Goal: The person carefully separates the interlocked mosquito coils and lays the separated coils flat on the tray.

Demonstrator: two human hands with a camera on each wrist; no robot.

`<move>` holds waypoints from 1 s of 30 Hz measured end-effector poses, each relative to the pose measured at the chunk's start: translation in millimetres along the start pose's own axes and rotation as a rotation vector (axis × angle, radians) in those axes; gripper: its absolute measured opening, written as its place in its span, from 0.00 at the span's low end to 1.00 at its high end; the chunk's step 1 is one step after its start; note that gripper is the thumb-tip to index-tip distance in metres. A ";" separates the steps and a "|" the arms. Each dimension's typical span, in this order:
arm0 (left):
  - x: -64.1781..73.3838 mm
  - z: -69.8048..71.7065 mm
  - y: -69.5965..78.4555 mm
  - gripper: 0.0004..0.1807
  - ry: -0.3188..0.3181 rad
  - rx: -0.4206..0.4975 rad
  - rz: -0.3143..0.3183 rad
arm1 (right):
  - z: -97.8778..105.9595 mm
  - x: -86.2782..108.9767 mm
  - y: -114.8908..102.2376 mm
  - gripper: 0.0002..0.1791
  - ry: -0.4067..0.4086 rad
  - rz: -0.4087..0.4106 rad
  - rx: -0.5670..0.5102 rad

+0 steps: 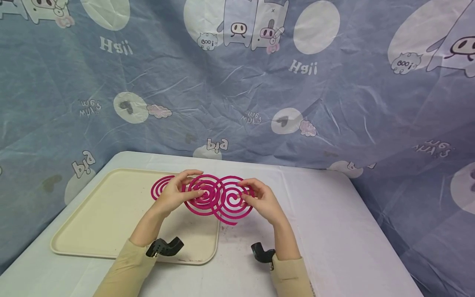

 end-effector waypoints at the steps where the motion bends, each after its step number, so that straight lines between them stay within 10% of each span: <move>1: 0.0 0.0 -0.2 0.27 -0.004 -0.012 -0.002 | 0.8 0.5 -0.4 0.18 -0.015 0.002 0.022; 11: -1.0 -2.3 -1.7 0.27 -0.053 -0.020 -0.026 | 3.1 1.9 -3.8 0.20 -0.049 -0.032 0.040; 30: -3.3 -13.1 -1.0 0.19 0.199 0.165 0.041 | -7.7 -4.1 -1.7 0.32 0.250 0.020 -0.140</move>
Point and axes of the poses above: each hand's wrist, its own x-axis away from the middle knuckle, its own z-axis out of the back of the hand, y = z × x, the point moved 1 cm from there along -x, towards the middle knuckle, and after that the axes turned 5 degrees about z, right-handed, at the moved point
